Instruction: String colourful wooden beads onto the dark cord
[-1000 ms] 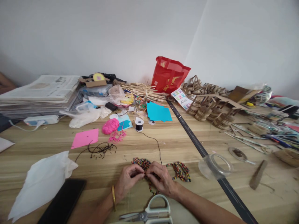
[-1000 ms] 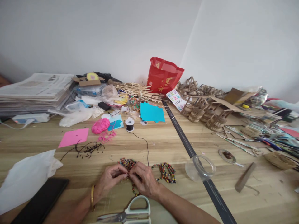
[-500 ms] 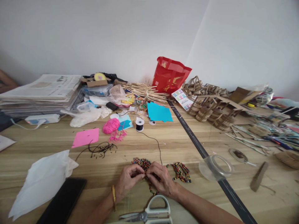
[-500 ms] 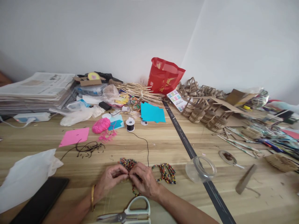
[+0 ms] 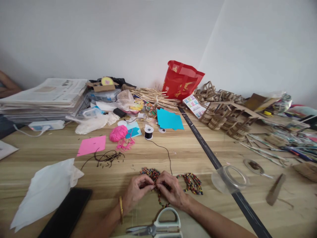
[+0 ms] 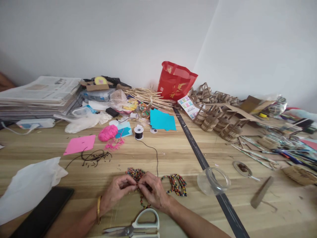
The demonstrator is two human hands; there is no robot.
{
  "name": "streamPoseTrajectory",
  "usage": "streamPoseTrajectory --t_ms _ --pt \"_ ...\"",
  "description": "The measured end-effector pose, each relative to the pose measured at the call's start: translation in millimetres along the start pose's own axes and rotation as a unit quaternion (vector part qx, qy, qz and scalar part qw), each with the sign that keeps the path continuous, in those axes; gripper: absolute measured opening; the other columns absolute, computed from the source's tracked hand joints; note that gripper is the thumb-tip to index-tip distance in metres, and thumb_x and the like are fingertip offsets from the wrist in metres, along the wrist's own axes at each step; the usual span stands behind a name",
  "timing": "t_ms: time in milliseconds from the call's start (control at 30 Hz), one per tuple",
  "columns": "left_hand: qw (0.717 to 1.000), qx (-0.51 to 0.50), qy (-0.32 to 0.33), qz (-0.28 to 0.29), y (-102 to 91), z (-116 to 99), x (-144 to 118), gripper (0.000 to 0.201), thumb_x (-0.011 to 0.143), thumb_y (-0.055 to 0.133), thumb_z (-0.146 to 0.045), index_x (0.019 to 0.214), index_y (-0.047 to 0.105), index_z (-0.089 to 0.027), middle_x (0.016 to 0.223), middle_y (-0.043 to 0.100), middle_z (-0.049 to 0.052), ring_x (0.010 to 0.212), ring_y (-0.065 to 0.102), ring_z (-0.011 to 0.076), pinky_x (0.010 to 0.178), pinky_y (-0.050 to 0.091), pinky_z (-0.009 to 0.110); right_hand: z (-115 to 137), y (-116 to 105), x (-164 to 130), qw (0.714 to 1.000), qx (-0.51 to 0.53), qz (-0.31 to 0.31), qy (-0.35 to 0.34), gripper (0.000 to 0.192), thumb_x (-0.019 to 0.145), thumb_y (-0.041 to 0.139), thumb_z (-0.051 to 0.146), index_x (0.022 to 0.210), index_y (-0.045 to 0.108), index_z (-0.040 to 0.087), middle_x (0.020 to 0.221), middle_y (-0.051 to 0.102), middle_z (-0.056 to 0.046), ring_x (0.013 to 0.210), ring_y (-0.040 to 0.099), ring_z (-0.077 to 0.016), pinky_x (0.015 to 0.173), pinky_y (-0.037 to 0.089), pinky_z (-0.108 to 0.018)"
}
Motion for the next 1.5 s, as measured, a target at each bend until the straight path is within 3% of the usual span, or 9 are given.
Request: streamPoseTrajectory --t_ms 1133,1500 --pt "1.000 0.018 0.016 0.010 -1.1 3.6 -0.1 0.005 0.063 0.071 -0.018 0.064 0.068 -0.014 0.062 0.068 0.001 0.060 0.060 0.0148 0.061 0.046 0.024 -0.9 1.3 0.4 0.999 0.039 0.026 0.019 0.012 0.092 0.055 0.022 0.085 0.063 0.017 0.075 0.062 -0.005 0.070 0.058 -0.0150 0.062 0.046 -0.024" --pt "0.998 0.039 0.038 0.005 -3.5 2.6 -0.8 0.009 0.068 0.069 -0.023 0.066 0.069 -0.014 0.059 0.067 0.001 0.056 0.058 0.0136 0.056 0.044 0.023 1.3 0.4 0.2 1.000 0.012 -0.007 0.018 0.012 0.091 0.055 0.023 0.081 0.059 0.018 0.073 0.061 -0.004 0.067 0.057 -0.0146 0.061 0.046 -0.024"
Point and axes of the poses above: each hand's wrist, its own x-axis towards the middle knuckle, its own y-axis out of the palm, z = x × y, the point moved 1 cm from there along x, towards the middle knuckle
